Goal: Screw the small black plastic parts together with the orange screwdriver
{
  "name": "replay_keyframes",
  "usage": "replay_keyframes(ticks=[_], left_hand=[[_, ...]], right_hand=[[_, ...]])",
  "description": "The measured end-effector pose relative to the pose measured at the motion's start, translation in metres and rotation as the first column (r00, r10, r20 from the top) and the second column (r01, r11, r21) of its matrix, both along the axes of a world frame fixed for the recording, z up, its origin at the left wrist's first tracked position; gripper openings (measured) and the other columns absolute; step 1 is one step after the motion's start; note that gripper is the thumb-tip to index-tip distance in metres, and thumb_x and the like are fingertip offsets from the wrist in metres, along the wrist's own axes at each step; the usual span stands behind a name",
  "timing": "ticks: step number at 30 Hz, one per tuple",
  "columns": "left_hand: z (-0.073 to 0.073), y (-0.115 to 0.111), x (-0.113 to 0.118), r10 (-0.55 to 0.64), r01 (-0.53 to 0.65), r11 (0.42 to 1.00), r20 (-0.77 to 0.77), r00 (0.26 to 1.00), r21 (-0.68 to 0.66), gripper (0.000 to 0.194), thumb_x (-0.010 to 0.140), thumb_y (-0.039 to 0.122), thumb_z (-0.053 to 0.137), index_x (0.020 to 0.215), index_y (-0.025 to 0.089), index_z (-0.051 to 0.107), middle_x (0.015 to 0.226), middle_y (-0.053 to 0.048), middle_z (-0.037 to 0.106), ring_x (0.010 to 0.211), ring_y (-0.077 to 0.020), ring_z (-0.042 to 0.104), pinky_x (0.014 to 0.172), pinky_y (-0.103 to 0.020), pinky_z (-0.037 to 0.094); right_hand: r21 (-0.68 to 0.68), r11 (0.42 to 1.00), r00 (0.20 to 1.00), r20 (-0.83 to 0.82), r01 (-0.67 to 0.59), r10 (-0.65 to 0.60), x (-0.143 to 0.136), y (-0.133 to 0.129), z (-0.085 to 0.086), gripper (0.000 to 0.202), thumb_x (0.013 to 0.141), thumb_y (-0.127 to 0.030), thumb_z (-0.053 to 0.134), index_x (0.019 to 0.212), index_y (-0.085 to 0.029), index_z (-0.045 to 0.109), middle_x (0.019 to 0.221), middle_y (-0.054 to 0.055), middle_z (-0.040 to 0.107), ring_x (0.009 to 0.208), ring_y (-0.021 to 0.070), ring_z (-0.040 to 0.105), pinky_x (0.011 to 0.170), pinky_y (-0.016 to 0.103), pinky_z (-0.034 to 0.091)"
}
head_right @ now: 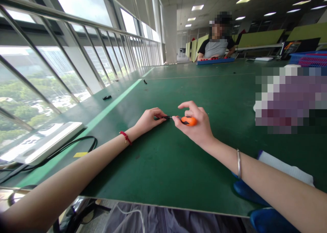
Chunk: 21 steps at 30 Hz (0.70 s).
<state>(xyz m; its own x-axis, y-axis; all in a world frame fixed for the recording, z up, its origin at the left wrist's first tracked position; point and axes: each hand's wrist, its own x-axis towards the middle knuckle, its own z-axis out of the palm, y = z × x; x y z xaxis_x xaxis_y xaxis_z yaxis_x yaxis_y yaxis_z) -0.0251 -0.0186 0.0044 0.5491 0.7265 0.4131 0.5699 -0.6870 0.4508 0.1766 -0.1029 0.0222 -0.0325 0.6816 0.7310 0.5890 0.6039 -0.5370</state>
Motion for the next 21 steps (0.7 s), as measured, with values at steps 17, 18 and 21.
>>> replay_keyframes(ticks=[17, 18, 21], left_hand=[[-0.0002, 0.0006, 0.0001, -0.003, 0.003, 1.000, -0.004, 1.000, -0.001, 0.015, 0.079, 0.023, 0.060, 0.087, 0.017, 0.071, 0.088, -0.004, 0.065, 0.076, -0.0145, 0.061, 0.073, -0.027, 0.052], [-0.0003, 0.0008, 0.0001, -0.001, 0.001, 1.000, -0.005, 1.000, -0.002, 0.015, 0.080, 0.023, 0.060, 0.087, 0.017, 0.071, 0.088, -0.004, 0.065, 0.076, -0.0145, 0.061, 0.073, -0.027, 0.052], [-0.0003, 0.0008, 0.0001, 0.001, -0.001, 1.000, -0.005, 1.000, -0.008, 0.015, 0.079, 0.023, 0.060, 0.088, 0.017, 0.071, 0.088, -0.004, 0.065, 0.076, -0.0145, 0.061, 0.074, -0.028, 0.052]], right_hand=[[0.030, 0.999, 0.999, 0.038, -0.021, 0.020, 0.0000, -0.0029, 0.0006, 0.007, 0.078, -0.028, 0.061, 0.077, -0.024, 0.056, 0.058, -0.003, 0.058, 0.054, 0.0152, 0.054, 0.066, 0.035, 0.046], [0.046, 0.999, 0.999, 0.032, -0.014, 0.012, 0.0001, -0.0028, 0.0001, 0.006, 0.077, -0.027, 0.061, 0.079, -0.024, 0.056, 0.067, -0.001, 0.062, 0.059, 0.0168, 0.057, 0.066, 0.035, 0.046], [0.100, 0.995, 1.000, -0.019, 0.010, -0.008, 0.0006, -0.0013, 0.0000, 0.022, 0.073, -0.023, 0.062, 0.094, -0.024, 0.055, 0.083, 0.003, 0.062, 0.073, 0.0201, 0.061, 0.069, 0.035, 0.048]])
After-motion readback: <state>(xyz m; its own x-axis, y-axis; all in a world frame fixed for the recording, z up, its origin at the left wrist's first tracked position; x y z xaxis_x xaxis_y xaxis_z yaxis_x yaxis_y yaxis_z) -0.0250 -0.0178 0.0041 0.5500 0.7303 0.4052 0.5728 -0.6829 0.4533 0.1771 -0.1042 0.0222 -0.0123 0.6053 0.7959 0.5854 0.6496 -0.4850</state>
